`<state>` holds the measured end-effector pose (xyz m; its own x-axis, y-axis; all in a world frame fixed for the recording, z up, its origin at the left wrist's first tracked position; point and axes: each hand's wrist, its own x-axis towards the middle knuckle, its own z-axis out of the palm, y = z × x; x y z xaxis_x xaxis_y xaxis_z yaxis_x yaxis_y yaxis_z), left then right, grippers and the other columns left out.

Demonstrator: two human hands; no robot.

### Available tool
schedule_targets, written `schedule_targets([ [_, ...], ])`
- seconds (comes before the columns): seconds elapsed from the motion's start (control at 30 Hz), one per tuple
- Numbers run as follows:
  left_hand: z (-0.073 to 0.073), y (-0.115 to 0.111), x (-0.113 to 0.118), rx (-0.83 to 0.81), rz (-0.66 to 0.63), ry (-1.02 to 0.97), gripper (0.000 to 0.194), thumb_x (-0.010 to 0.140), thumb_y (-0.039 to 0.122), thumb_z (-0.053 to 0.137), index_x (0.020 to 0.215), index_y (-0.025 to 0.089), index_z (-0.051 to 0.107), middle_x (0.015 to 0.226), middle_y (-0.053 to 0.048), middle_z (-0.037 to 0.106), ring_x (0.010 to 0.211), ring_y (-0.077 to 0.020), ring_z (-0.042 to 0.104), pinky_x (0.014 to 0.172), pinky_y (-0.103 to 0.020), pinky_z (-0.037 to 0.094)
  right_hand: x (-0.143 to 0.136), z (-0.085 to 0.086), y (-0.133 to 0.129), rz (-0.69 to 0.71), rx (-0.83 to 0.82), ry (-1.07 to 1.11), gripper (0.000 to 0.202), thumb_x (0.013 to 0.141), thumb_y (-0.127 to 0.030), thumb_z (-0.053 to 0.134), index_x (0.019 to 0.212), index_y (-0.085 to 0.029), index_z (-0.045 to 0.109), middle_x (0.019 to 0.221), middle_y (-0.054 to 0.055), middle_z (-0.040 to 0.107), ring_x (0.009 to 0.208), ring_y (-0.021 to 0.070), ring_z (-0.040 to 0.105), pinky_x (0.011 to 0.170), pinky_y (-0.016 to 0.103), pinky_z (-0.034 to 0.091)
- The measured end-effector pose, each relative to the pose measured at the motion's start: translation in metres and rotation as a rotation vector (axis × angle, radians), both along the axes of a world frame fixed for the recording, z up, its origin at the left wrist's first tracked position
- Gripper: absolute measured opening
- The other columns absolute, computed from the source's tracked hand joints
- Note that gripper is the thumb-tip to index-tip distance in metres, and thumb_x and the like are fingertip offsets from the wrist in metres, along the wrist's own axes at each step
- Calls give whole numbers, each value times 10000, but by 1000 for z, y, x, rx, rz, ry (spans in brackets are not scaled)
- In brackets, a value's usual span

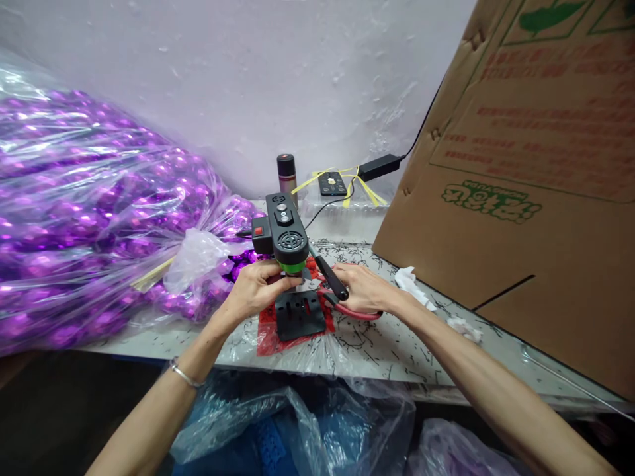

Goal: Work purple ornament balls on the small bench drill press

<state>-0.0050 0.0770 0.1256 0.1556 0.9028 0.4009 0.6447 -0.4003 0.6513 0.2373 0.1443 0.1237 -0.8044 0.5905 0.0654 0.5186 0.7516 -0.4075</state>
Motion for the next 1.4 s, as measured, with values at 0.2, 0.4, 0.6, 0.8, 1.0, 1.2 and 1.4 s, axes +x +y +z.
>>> schedule_targets([
  [0.2,2,0,-1,-6,-16,13,278,840,412,647,784,152,732,682,1,659,629,-132,579,571,-220,402,1,10,14,34,-416,-2,410,692,-413,727,1052,-217,725,906,-19,722,810,207,626,708,267,444],
  [0.4,3,1,-1,1,-34,14,265,839,407,655,779,165,741,688,-11,680,673,-154,615,608,-228,437,3,10,20,77,-420,-78,417,712,-455,712,1057,-222,727,829,-23,696,745,195,600,663,266,432],
  [0.6,3,0,2,-18,-46,-25,239,840,389,666,828,172,764,800,-48,730,765,-188,658,688,-263,478,6,6,-2,30,301,8,446,880,-357,528,1272,-156,595,983,139,636,873,259,564,797,374,432],
  [0.8,3,1,2,-31,-56,-37,217,838,367,669,833,173,767,838,-53,739,779,-186,664,706,-271,484,8,-1,-1,36,412,0,463,854,-284,532,1294,-141,566,961,130,620,836,240,547,759,351,429],
  [1.0,5,0,2,-28,-64,-47,229,834,390,669,846,182,762,766,-28,717,699,-161,634,636,-250,457,8,6,2,18,86,-24,595,746,-211,606,1340,-198,573,1036,98,685,819,230,605,720,313,447],
  [1.2,3,1,0,5,-35,-7,273,837,411,657,803,158,754,623,11,619,563,-110,516,535,-229,363,5,18,18,62,-301,-9,568,719,-354,711,1275,-259,648,1068,8,747,904,232,659,762,291,472],
  [1.4,4,2,2,9,-40,-16,288,852,420,638,769,167,749,629,12,618,592,-116,525,563,-231,368,3,25,16,61,-319,-87,499,752,-397,684,1239,-291,657,986,-14,739,801,197,630,699,285,464],
])
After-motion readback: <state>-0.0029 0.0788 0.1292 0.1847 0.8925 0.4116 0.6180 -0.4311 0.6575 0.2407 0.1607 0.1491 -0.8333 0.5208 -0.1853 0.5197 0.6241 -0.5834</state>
